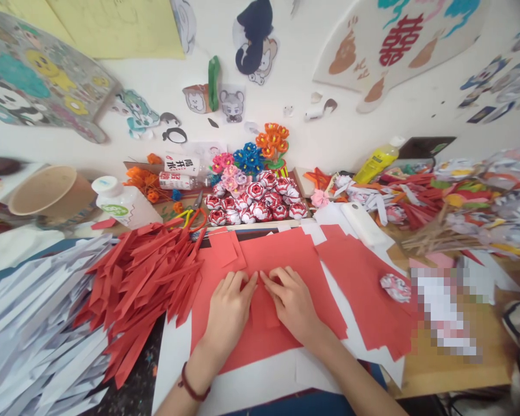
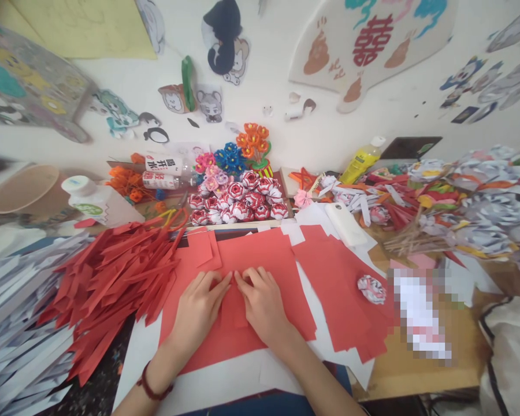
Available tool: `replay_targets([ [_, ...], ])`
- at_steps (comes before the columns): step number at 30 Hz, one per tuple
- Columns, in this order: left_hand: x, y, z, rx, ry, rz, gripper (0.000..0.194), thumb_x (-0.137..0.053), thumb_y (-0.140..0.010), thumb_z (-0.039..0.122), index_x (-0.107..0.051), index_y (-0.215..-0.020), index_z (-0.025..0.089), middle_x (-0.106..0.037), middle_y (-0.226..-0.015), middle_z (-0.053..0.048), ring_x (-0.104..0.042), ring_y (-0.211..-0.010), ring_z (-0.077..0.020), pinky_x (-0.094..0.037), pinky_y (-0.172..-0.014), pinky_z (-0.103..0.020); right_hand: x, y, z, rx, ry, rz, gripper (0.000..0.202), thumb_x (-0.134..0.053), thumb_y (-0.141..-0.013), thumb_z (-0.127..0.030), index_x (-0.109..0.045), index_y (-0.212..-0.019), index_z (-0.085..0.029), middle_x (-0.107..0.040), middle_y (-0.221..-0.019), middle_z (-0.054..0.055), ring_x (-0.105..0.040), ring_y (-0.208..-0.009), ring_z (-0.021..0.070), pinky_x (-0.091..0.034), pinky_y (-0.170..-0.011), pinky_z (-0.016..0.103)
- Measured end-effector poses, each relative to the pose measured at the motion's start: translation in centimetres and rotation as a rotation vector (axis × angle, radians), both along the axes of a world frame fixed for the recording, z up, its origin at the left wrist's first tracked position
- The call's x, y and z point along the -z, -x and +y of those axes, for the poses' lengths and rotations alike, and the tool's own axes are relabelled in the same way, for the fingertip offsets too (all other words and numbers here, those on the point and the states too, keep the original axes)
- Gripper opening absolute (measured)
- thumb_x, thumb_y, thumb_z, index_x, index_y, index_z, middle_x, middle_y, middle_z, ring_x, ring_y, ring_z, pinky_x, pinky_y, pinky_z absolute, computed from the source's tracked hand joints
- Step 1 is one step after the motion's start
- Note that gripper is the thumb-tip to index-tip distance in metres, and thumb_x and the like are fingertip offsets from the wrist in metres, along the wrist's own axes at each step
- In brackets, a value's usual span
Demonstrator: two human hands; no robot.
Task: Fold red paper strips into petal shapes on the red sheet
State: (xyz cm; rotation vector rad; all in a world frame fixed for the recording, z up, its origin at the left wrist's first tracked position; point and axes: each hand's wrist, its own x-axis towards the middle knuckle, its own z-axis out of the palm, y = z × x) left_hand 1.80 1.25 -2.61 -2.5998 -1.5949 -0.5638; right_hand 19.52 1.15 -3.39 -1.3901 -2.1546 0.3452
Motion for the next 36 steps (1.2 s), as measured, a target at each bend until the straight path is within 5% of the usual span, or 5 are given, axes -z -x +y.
replay_targets([
  [36, -0.11, -0.58, -0.65, 0.031, -0.02, 0.218, 0.042, -0.044, -0.091, 0.008, -0.053, -0.132, 0.013, -0.058, -0.09, -0.006, -0.05, -0.079, -0.0199, -0.041, -0.066, -0.034, -0.19, 0.18, -0.12, 0.015, -0.03, -0.135, 0.048, -0.043, -0.088, 0.001, -0.064, -0.125, -0.019, -0.058, -0.093, 0.008, -0.045, -0.08, 0.0207, -0.041, -0.069, 0.035],
])
